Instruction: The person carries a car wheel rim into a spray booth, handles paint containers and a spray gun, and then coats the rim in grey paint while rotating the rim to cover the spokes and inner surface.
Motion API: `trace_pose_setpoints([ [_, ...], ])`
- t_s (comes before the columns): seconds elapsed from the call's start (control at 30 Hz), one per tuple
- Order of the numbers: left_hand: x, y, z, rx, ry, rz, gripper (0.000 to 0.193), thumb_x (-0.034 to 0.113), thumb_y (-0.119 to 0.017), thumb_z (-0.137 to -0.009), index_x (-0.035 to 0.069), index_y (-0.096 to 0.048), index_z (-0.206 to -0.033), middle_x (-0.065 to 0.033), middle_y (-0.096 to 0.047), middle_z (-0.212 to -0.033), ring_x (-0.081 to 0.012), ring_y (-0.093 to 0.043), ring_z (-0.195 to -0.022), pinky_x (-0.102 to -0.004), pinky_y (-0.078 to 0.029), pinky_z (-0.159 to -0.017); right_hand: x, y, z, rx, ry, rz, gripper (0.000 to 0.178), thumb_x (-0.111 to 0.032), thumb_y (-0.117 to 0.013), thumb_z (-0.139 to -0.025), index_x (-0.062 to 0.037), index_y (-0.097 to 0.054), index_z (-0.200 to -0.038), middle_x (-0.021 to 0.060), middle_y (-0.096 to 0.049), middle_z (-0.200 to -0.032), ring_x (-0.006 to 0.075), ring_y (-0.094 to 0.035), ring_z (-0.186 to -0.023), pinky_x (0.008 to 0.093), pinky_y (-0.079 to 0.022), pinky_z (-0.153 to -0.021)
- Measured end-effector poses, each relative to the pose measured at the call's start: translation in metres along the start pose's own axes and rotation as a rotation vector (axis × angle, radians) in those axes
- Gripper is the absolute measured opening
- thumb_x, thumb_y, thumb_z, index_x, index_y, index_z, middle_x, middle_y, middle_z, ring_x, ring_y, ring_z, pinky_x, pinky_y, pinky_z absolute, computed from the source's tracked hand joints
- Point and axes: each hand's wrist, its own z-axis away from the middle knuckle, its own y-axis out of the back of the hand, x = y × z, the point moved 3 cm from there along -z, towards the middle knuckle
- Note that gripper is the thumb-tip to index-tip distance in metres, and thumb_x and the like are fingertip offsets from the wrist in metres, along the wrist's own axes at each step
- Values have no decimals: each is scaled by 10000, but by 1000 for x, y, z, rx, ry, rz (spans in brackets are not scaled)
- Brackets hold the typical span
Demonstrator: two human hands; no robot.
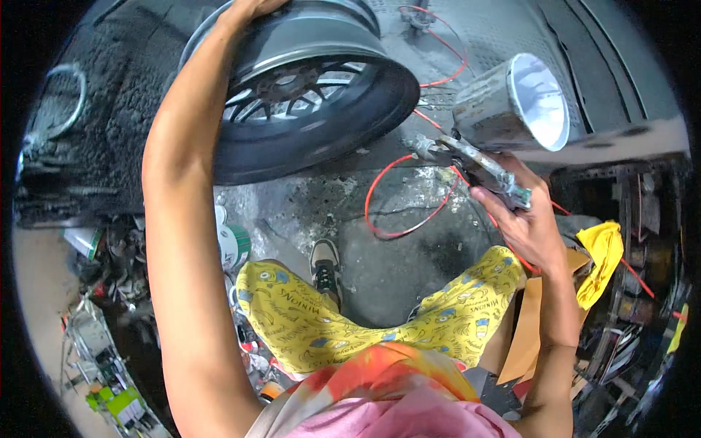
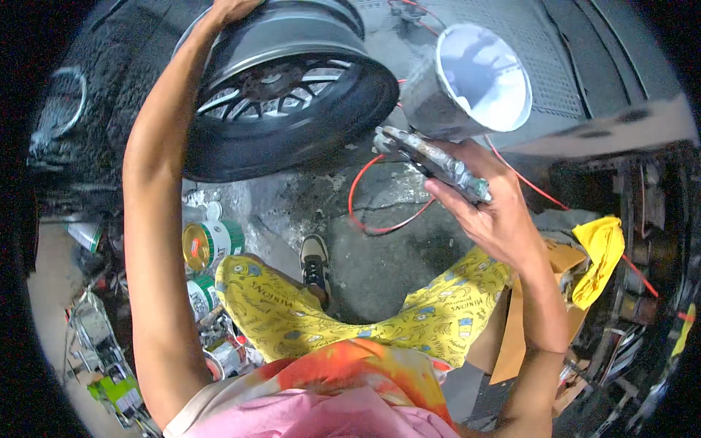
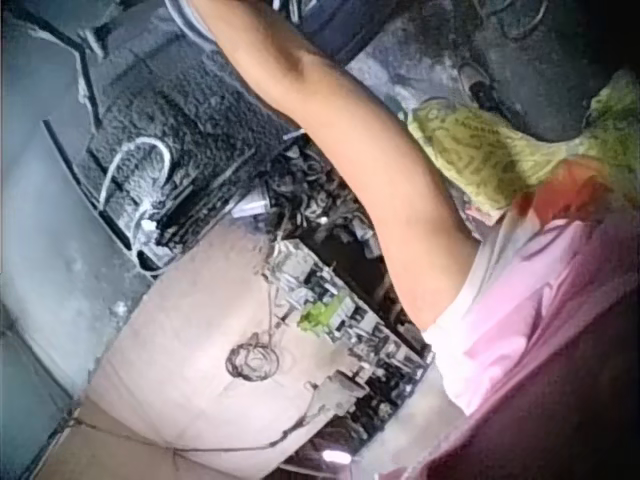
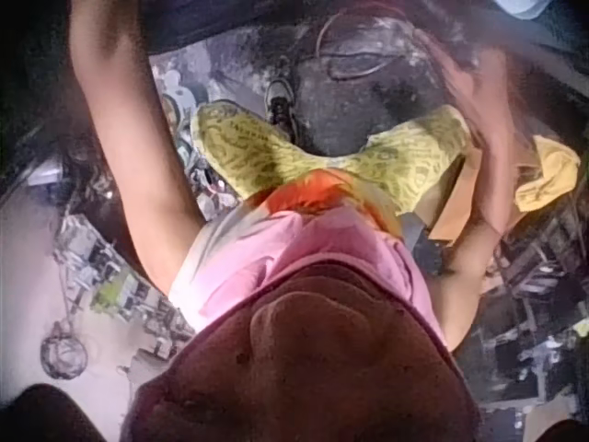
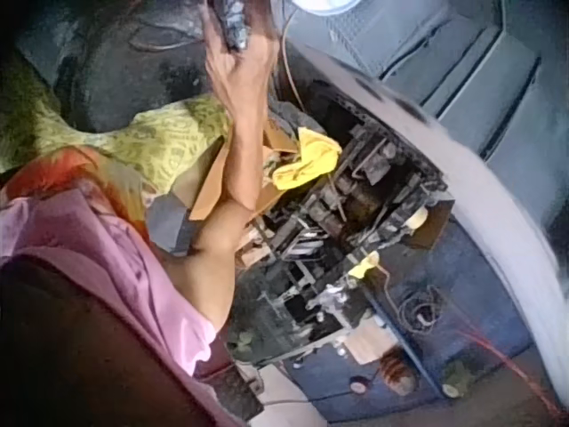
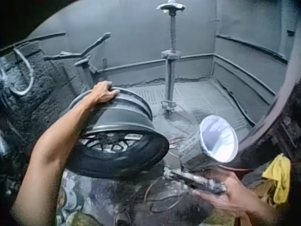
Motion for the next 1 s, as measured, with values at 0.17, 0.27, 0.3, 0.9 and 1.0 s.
trace_pose_setpoints([
  [0.17,42,64,59,31,-204,15,462,429,-660,-888,2,-704,-1057,-265,-650,-1042,-436,-622,-1031,-482,-502,-914,43,-23,1,-139,-79,-6,282,-131,-755,-874,19,-660,-1094,168,-657,-891,272,-609,-747,364,-486,-714],
  [0.27,44,116,129,76,-290,-15,374,347,-640,-914,14,-695,-1075,-252,-640,-1073,-425,-606,-1068,-481,-490,-920,61,-52,-1,-279,95,234,237,-139,-755,-871,18,-648,-1013,189,-660,-906,359,-614,-747,405,-479,-688],
  [0.3,50,115,157,82,-256,-11,374,347,-640,-914,14,-695,-1075,-252,-640,-1073,-425,-606,-1068,-481,-490,-920,58,-61,-4,-266,140,161,249,-136,-755,-867,22,-644,-1023,205,-664,-921,390,-627,-787,431,-483,-697],
  [0.9,244,79,535,51,1230,1024,906,612,-661,-892,35,-284,-1479,-171,-580,-1307,-240,-608,-1149,-432,-523,-925,-61,-180,30,-581,689,-416,372,-186,-683,-922,52,-602,-1196,266,-648,-1076,462,-629,-977,467,-508,-835],
  [1.0,252,57,511,331,1176,1309,825,606,-678,-882,57,-353,-1405,-140,-542,-1305,-220,-588,-1160,-448,-524,-930,-69,-184,29,-578,799,-321,382,-146,-675,-890,14,-605,-1229,233,-637,-1093,440,-626,-979,479,-504,-832],
])
